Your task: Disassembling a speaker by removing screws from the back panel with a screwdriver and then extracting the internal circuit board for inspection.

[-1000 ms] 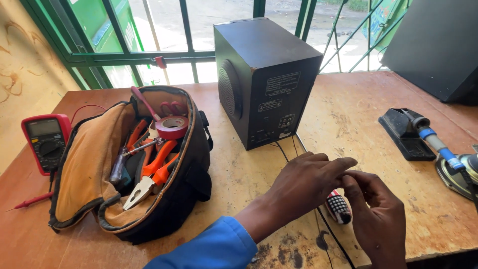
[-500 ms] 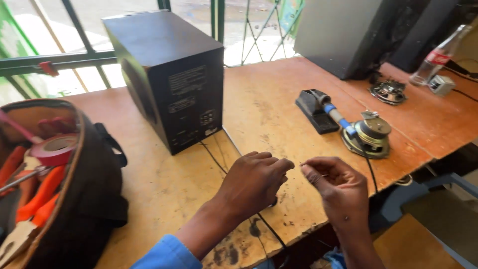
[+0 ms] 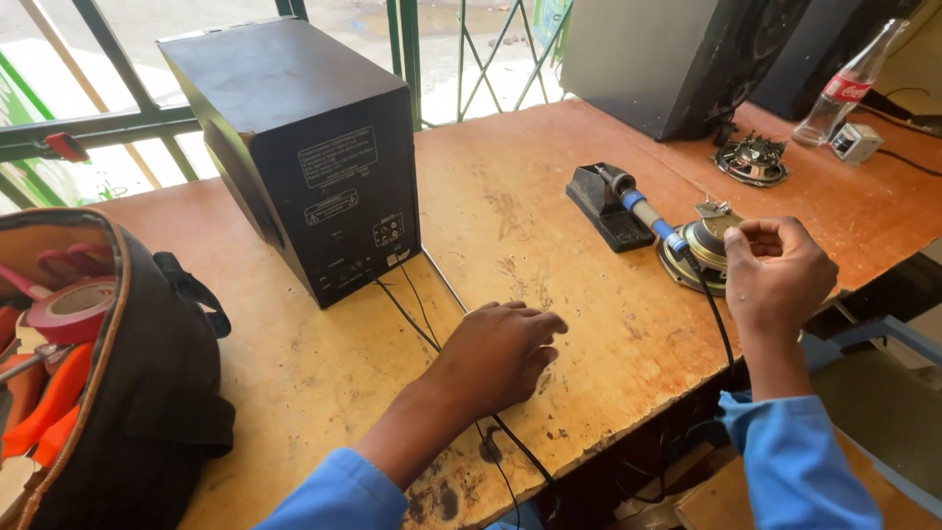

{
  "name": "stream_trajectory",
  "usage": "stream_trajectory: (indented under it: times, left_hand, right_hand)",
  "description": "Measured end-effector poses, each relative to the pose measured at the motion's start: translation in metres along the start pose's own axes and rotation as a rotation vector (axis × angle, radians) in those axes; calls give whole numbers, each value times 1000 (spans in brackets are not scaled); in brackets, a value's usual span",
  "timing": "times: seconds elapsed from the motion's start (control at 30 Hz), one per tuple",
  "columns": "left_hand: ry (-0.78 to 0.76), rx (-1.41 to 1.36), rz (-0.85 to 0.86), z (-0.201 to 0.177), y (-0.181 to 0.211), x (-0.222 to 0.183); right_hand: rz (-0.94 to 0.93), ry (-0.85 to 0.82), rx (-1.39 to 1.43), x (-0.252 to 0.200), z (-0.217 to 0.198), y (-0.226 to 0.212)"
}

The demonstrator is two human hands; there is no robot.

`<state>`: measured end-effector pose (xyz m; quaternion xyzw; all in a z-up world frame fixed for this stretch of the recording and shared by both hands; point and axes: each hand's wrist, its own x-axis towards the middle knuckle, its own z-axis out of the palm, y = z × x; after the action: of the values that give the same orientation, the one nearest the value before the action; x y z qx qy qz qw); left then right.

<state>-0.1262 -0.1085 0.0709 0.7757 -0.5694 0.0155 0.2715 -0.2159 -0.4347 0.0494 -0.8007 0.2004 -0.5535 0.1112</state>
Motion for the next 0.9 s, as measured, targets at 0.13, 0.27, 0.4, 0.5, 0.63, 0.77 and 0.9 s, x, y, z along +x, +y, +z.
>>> stream_trajectory:
  times: [0.13,0.27,0.4,0.5,0.63,0.77,0.9]
  left_hand:
    - [55,-16,25,15,6,24]
    - [65,10,68,23,8,41]
    - [17,35,21,32,7,45]
    - [26,59,40,29,2,38]
    - [104,82,11,8,-12,28]
    - [473,204,4,-47,-38,12]
    - [1077,633,-127,-116,-56,-18]
  right_hand:
    - [-70,-28,-155,4,20,37]
    - [-91,-59,-158,-6,34,56]
    - [62,-149,178,-19,71,112]
    - [207,-146,242,-27,84,125]
    - [262,-297,201,-29,22,-31]
    - [335,-523,308,-47,7,-145]
    - [420,-959,220,-42,5,-227]
